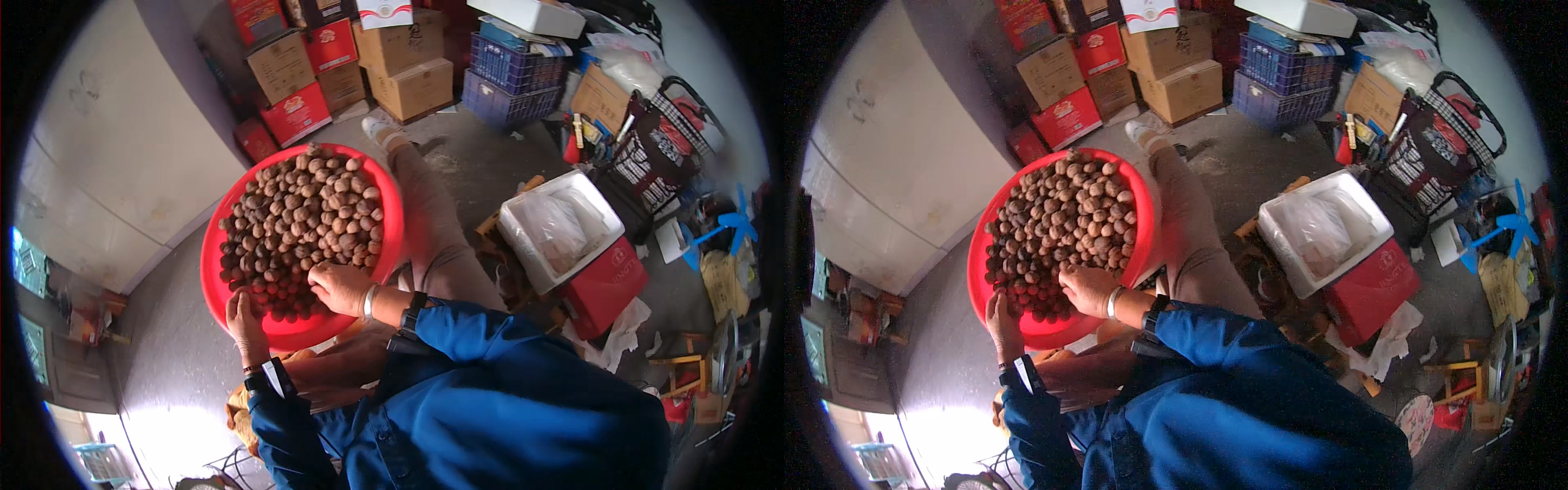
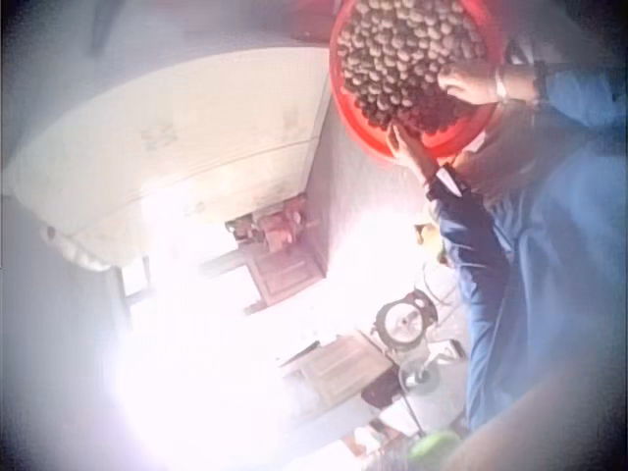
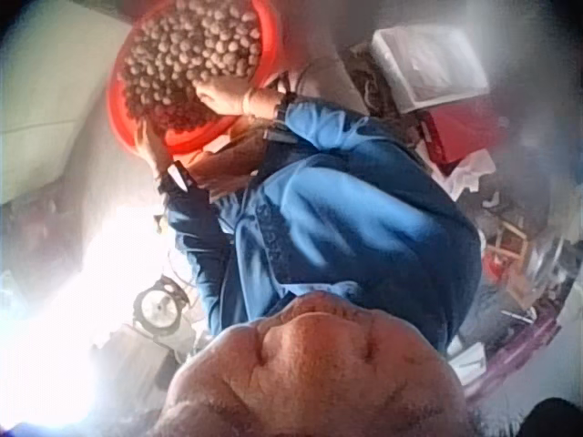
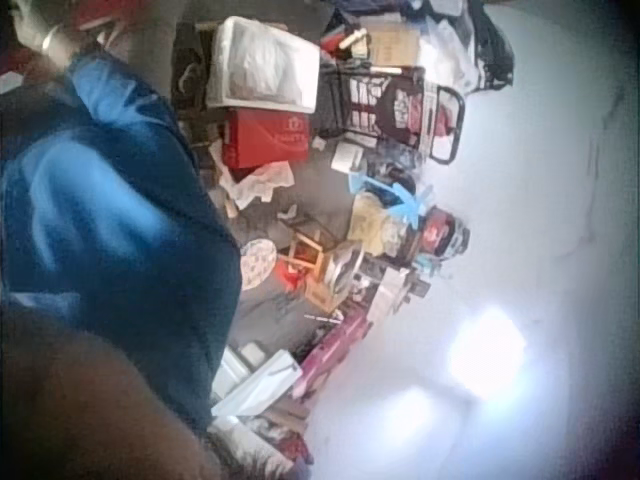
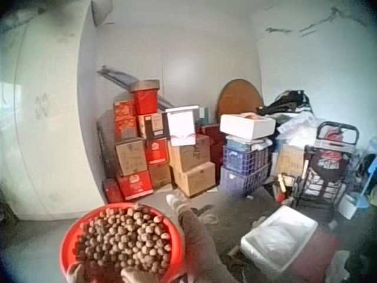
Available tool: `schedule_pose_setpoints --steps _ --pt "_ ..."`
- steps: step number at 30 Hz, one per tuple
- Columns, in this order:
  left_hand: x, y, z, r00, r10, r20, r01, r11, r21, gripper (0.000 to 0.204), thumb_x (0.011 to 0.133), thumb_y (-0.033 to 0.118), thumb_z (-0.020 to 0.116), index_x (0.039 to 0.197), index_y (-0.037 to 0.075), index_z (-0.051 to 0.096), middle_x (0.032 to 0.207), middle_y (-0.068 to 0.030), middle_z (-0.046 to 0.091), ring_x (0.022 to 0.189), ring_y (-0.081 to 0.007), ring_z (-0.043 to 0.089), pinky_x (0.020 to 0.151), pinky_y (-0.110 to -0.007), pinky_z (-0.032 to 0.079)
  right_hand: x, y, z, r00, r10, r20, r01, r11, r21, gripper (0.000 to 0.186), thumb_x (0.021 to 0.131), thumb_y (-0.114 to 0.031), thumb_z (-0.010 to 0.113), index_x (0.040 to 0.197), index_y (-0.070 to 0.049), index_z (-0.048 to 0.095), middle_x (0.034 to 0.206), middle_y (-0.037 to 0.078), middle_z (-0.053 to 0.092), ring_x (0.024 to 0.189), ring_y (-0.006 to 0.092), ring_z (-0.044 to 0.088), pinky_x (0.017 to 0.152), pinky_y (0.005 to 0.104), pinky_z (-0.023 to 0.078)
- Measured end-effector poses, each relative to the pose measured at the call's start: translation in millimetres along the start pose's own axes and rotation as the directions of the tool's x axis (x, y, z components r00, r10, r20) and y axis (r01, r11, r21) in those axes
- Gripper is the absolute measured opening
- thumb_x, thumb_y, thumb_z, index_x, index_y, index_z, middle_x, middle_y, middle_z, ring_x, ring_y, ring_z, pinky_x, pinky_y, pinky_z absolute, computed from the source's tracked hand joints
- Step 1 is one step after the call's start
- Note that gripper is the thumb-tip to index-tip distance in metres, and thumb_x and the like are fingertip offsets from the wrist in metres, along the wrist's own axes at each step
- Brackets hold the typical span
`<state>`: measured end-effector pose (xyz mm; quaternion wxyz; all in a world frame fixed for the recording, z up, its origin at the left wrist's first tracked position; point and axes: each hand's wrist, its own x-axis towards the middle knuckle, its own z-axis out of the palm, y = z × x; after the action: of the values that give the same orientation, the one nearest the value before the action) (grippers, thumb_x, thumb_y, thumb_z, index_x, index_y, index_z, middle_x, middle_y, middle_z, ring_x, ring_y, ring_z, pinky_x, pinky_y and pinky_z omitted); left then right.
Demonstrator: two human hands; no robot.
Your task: Picking walnuts from a large red basin and placing them into small clear plastic bags.
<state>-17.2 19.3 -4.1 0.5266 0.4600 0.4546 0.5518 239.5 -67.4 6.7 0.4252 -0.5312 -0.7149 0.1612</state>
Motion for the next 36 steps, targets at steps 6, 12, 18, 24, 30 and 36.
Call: schedule_pose_setpoints --steps 6,12,18,24,30,36 --pt "11.2 -28.9 -8.7 0.996 0.065 0.068 -0.071 0.992 0.1 0.018 0.104 0.014 0.059 0.116 0.003 0.067 0.093 -0.0015 0.069 0.072 -0.0082 0.061 0.063 -0.024 0.051 -7.9 42.9 -65.7 0.967 -0.042 -0.253 0.041 0.999 -0.009 0.011 0.095 -0.018 0.064 0.099 -0.01 0.057 0.094 0.013 0.063 0.083 0.0372 0.066 0.071 0.0478 0.054" --pt "1.5 -14.5 1.9 0.996 0.084 0.017 -0.085 0.985 0.152 0.017 0.103 0.013 0.06 0.115 0.003 0.067 0.088 -0.0011 0.067 0.07 -0.0094 0.057 0.064 -0.025 0.048 -50.7 102.0 -202.7 0.765 0.186 -0.616 -0.512 0.757 -0.407 0.012 0.088 -0.018 0.073 0.092 -0.01 0.064 0.091 0.018 0.067 0.086 0.0411 0.066 0.074 0.0495 0.054" --pt "1.3 -23.0 -0.9 0.995 0.102 0.018 -0.104 0.97 0.219 0.015 0.102 0.01 0.061 0.112 0.003 0.069 0.09 -0.001 0.067 0.07 -0.0083 0.058 0.062 -0.024 0.048 -146.6 191.2 -278.5 0.484 0.444 -0.755 -0.835 -0.026 -0.55 0.032 0.084 -0.03 0.075 0.108 -0.009 0.069 0.11 0.014 0.071 0.107 0.0317 0.067 0.088 0.0459 0.056" --pt "-8.8 -6.4 30.5 0.986 0.155 0.057 -0.165 0.93 0.328 0.014 0.1 0.005 0.059 0.11 0.001 0.068 0.08 0.0 0.062 0.065 -0.008 0.054 0.057 -0.022 0.045 -190.8 190.9 -299.8 0.278 0.66 -0.698 -0.838 -0.189 -0.513 0.036 0.091 -0.031 0.069 0.119 -0.01 0.07 0.129 0.011 0.065 0.122 0.0299 0.063 0.097 0.0468 0.053" --pt "-5.2 -14.9 8.2 0.994 0.109 0.015 -0.11 0.98 0.167 0.012 0.1 0.005 0.06 0.108 0.003 0.068 0.081 -0.0007 0.064 0.067 -0.0077 0.054 0.058 -0.022 0.045 -197.2 202.4 -300.4 0.308 0.618 -0.724 -0.892 -0.076 -0.445 0.024 0.093 -0.024 0.062 0.109 -0.01 0.073 0.118 0.014 0.069 0.113 0.0323 0.068 0.094 0.0472 0.054" --pt "-6.7 -9.8 16.8 0.991 0.13 0.041 -0.136 0.955 0.265 0.015 0.098 0.008 0.062 0.109 0.002 0.069 0.084 -0.001 0.065 0.068 -0.0083 0.055 0.062 -0.023 0.046 -176.3 205.2 -314.1 0.546 0.296 -0.784 -0.835 0.266 -0.482 0.02 0.095 -0.025 0.059 0.096 -0.008 0.068 0.098 0.019 0.071 0.093 0.0397 0.07 0.08 0.0509 0.056"
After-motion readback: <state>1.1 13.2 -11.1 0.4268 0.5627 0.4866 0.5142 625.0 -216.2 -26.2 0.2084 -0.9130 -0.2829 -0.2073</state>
